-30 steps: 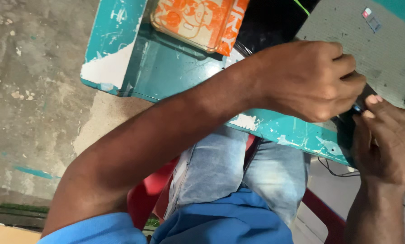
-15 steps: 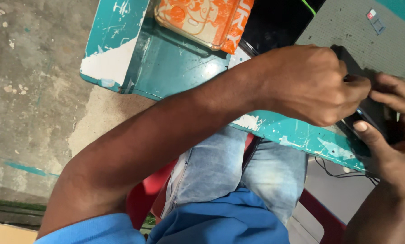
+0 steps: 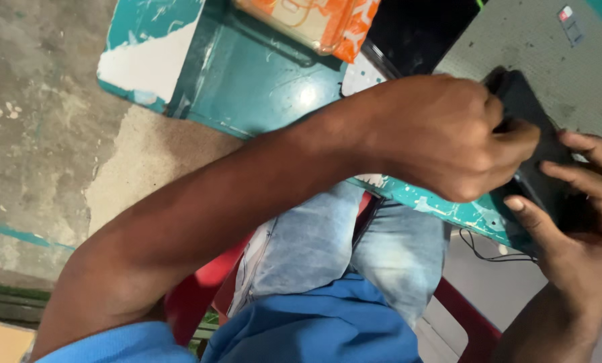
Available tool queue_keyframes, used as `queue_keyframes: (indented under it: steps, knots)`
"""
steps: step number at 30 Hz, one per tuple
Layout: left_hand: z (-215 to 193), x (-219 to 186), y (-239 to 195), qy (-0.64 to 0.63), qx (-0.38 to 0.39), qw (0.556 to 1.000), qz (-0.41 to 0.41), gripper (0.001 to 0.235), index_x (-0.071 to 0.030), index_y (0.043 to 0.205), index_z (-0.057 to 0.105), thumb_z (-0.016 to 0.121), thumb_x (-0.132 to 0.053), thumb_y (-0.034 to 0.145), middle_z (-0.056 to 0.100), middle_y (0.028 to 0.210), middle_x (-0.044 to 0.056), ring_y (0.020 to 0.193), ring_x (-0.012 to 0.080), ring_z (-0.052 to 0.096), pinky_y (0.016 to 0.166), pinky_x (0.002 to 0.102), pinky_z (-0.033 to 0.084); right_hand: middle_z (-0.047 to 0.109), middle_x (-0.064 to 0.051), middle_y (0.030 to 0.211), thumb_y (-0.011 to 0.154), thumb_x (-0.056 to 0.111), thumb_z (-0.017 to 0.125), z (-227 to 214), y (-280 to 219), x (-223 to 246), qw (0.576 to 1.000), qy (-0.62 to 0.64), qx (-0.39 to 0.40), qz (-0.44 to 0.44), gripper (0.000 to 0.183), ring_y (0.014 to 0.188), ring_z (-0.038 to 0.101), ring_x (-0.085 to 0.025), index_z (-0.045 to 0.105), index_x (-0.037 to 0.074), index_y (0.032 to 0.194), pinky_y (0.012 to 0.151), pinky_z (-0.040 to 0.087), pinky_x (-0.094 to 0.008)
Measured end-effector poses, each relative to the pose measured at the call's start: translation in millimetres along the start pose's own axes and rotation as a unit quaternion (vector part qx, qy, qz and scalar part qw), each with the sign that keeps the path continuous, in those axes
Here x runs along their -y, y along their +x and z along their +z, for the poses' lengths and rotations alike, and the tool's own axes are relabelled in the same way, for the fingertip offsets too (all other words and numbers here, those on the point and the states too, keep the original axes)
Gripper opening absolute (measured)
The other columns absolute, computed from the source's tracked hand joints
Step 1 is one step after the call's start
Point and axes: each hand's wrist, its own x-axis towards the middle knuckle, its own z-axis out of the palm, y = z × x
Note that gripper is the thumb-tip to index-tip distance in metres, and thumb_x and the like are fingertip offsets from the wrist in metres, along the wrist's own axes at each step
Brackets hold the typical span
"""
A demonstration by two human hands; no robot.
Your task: The person disassembles a smartphone, removes the back cover and battery, and uses a metal prying tool to separate the screen assembly from the frame. The person then reassembles the device by reconnecting internal components and closing the back cover.
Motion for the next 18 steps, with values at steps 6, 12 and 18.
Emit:
queue_keyframes:
  steps: [6, 12, 18]
  knots:
    - [8.5, -3.9, -1.6, -0.007, 0.019, 1.0, -0.004, 0.02, -0.007, 0.075, 0.074, 0.072, -0.026, 0.079, 0.065, 0.078, 0.006, 0.064, 0.0179, 0.068, 0.05, 0.032, 0.05, 0.052, -0.018, 0.151, 0.092, 0.002, 0.087, 5.9, 9.2, 9.1, 0.999, -0.046, 0.005, -0.024, 0.042, 0.141, 0.053, -0.029, 0.062, -0.003, 0.126, 0.118, 0.046, -0.038]
    - [16.2, -4.0, -0.9, 0.0, -0.014, 1.0, -0.021, 0.021, -0.007, 0.078, 0.074, 0.073, -0.028, 0.082, 0.064, 0.082, 0.005, 0.065, 0.0176, 0.069, 0.051, 0.033, 0.052, 0.055, -0.021, 0.15, 0.092, 0.004, 0.079, 1.5, 13.5, 5.9, 0.998, -0.05, 0.015, -0.038, 0.047, 0.143, 0.054, -0.033, 0.057, -0.001, 0.132, 0.12, 0.05, -0.042]
    - [17.7, -4.8, -0.5, 0.03, -0.006, 0.999, -0.035, 0.015, -0.007, 0.077, 0.073, 0.076, -0.022, 0.082, 0.062, 0.082, 0.003, 0.069, 0.016, 0.072, 0.05, 0.03, 0.054, 0.056, -0.02, 0.149, 0.096, 0.006, 0.078, 1.4, 13.8, 2.1, 0.998, -0.039, 0.011, -0.04, 0.04, 0.144, 0.055, -0.032, 0.058, 0.0, 0.13, 0.12, 0.051, -0.042]
